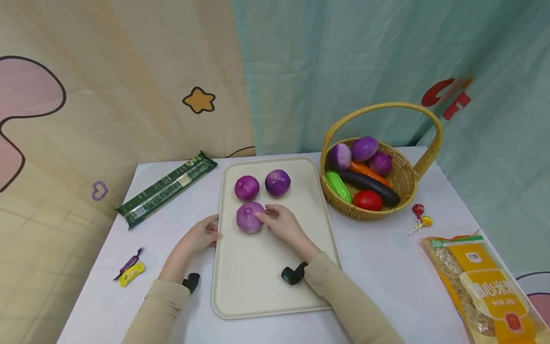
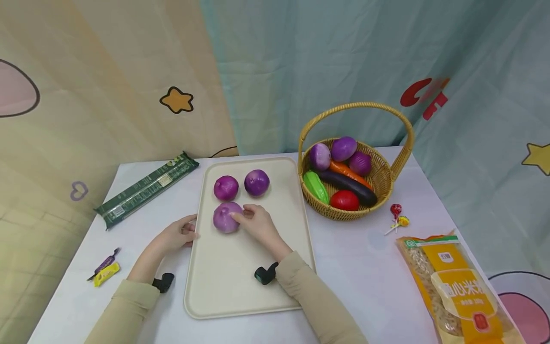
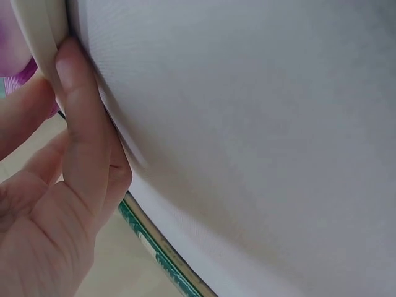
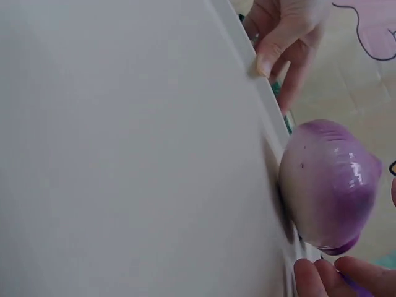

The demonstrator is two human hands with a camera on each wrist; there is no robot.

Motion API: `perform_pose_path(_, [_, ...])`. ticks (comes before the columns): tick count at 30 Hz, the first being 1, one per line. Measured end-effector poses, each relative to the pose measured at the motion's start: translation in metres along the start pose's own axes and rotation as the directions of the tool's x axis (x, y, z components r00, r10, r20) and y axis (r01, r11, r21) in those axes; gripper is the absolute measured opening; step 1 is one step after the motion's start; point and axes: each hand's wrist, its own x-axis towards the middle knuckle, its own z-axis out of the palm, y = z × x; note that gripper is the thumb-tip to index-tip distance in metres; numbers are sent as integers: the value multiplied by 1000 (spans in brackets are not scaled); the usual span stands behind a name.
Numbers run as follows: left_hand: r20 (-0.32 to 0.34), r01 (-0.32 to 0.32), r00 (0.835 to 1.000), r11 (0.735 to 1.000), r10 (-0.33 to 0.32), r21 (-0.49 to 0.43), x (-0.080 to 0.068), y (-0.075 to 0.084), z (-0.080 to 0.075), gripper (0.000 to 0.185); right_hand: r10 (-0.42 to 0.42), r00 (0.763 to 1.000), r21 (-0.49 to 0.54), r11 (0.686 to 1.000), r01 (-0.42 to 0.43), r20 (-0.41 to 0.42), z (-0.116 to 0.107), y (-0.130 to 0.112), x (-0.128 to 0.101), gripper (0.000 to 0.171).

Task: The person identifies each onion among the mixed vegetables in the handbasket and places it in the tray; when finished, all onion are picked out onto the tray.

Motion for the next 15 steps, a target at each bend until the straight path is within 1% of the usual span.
perform_pose_path(2, [1,3,1000,1000,-3,-2,0,-1,0,63,4,1000,-28,1000,-5,-22,-8,-3,-2,56])
perform_pose_path(5, [0,12,1000,1000,-12,-5,-1,-2,0,63,5,998,-47,999,-8,-61,-27,-11,-6,53])
perform_pose_path(9, [-3,22,1000,1000,-22,-9,-3,-2,-1,62,-55,989,-63,997,46,-136,-64,-19,-9,48])
perform_pose_path(12, [-3,18,1000,1000,-18,-10,-3,-1,-1,62,-99,969,-39,995,93,-227,-97,-24,-12,43])
perform_pose_path(15, [5,13,1000,1000,-13,-12,-1,0,1,62,-92,933,3,995,99,-349,-130,-24,-14,41])
